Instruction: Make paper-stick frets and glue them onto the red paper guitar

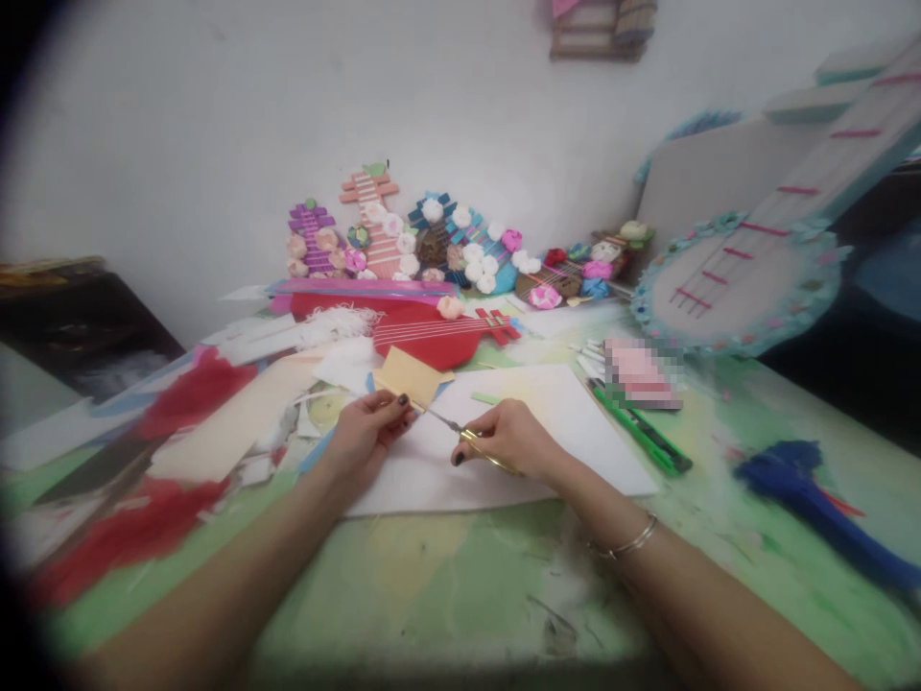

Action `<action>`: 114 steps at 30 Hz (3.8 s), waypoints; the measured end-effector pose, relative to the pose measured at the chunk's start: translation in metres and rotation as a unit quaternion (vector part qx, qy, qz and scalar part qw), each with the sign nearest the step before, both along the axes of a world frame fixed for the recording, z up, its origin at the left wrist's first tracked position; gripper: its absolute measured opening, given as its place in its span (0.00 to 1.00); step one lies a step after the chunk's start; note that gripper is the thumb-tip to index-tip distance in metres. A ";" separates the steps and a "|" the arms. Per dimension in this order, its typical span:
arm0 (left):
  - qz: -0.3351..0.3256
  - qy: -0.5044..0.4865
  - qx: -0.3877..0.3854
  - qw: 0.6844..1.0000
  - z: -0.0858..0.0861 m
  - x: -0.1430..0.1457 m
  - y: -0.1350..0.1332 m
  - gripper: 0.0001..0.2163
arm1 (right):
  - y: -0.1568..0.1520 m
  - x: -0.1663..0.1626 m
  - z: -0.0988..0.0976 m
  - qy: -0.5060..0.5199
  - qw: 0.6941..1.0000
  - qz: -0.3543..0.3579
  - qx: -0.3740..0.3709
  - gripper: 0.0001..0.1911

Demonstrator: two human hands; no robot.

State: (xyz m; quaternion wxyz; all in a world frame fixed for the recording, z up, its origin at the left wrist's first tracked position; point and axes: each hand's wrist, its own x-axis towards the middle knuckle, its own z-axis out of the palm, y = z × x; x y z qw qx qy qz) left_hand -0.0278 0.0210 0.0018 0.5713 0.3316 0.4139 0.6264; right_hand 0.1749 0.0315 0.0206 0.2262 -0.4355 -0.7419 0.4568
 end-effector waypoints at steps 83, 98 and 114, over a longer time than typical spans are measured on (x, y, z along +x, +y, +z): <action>-0.115 0.065 0.086 0.987 -0.003 0.011 -0.009 0.10 | -0.012 -0.025 -0.013 -0.016 0.987 -0.074 0.139 0.20; -0.152 0.083 0.084 0.981 -0.010 0.014 -0.008 0.09 | -0.010 -0.028 -0.015 -0.030 0.979 -0.117 0.165 0.23; -0.161 0.056 0.069 0.983 -0.011 0.017 -0.009 0.11 | -0.010 -0.028 -0.015 -0.047 0.975 -0.132 0.172 0.24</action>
